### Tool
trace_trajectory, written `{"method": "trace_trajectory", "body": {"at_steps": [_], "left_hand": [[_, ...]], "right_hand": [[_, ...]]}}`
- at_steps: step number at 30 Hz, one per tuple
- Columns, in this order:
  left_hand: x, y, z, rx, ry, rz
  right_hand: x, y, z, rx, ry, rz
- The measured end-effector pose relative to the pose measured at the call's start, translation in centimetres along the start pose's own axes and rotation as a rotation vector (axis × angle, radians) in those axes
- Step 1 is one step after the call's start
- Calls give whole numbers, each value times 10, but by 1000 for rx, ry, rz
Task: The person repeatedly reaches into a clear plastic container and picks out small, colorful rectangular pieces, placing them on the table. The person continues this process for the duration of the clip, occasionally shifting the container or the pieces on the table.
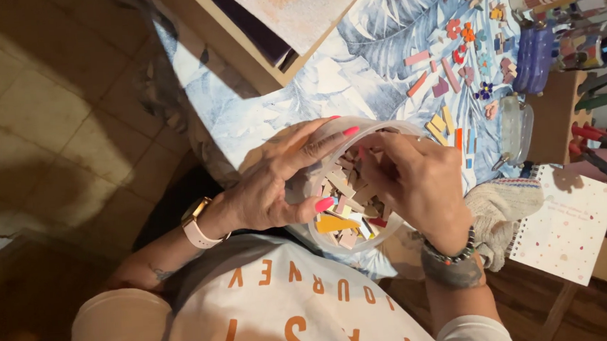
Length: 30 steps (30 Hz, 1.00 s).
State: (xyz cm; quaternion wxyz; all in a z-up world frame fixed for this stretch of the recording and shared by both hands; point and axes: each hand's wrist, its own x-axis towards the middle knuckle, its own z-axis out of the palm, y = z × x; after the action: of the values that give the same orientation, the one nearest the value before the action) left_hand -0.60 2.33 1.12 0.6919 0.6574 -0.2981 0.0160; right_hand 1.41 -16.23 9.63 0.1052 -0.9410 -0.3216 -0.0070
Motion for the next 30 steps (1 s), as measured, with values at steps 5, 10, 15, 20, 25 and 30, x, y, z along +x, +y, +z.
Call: {"method": "trace_trajectory", "body": {"at_steps": [5, 10, 15, 20, 25, 30], "left_hand": [[2, 1, 1, 63, 23, 31], [12, -1, 6, 38, -50, 32], [12, -8, 16, 69, -19, -8], [11, -20, 19, 7, -19, -10], [9, -27, 22, -60, 8, 31], [10, -25, 22, -51, 9, 14]], "right_hand": [[-19, 3, -32, 360, 56, 176], [-56, 38, -39, 287, 277, 555], [-95, 105, 10, 205, 207, 641], [-112, 117, 36, 19, 279, 636], [-120, 109, 49, -268, 287, 594], [-135, 95, 38, 36, 351, 723]]}}
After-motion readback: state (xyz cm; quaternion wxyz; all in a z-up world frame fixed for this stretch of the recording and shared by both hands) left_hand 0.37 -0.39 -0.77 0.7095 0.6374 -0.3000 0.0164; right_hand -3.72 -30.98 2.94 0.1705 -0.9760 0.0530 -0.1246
